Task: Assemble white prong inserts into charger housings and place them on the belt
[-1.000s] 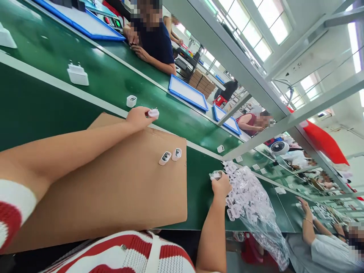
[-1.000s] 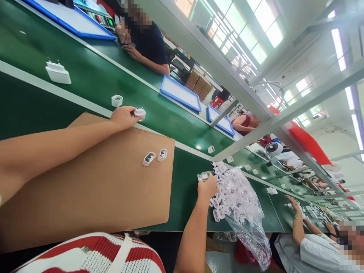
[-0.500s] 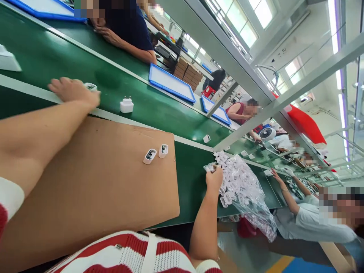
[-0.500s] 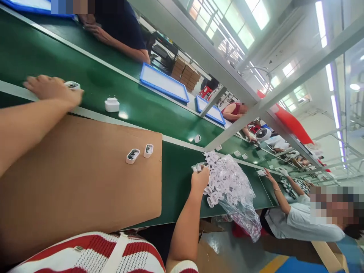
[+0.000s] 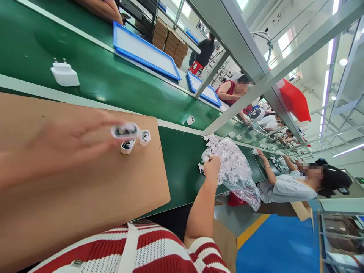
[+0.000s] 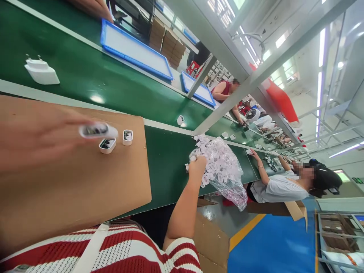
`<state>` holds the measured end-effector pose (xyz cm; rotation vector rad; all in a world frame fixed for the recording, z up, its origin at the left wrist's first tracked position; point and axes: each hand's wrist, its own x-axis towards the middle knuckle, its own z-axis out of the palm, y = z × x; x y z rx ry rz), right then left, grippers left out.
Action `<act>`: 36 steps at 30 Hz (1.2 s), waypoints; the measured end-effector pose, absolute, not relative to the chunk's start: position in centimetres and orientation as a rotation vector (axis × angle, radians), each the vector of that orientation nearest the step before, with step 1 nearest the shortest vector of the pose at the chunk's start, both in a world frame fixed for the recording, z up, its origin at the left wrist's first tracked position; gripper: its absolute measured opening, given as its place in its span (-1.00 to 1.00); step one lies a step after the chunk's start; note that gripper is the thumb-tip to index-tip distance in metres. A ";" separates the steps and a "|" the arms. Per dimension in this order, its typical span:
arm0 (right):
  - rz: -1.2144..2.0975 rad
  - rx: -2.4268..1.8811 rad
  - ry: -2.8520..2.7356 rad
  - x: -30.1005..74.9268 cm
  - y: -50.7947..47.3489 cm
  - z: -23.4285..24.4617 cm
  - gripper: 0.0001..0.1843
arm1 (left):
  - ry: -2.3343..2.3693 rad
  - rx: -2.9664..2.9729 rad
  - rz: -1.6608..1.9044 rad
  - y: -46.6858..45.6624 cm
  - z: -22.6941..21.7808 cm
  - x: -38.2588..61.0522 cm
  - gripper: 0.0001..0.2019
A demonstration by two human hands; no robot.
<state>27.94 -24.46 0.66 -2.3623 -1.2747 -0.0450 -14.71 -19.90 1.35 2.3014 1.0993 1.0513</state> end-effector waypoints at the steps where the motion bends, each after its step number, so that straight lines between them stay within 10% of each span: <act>1: -0.018 -2.376 -1.307 28.3 -24.9 0.7 -0.73 | 1.058 2.275 1.129 -21.3 1.0 -13.9 -0.34; 5: 0.014 -2.433 -1.342 29.9 -27.1 1.4 -0.79 | 0.795 2.237 1.141 -24.8 -1.8 -10.8 -0.70; 12: -0.131 -2.530 -1.208 30.9 -29.6 2.8 -0.50 | 0.815 2.187 0.978 -24.6 -5.4 -9.2 -0.67; 36: 0.001 -2.376 -1.534 29.2 -23.0 5.0 -0.58 | 0.991 2.040 0.851 -24.5 -6.2 -9.5 -0.57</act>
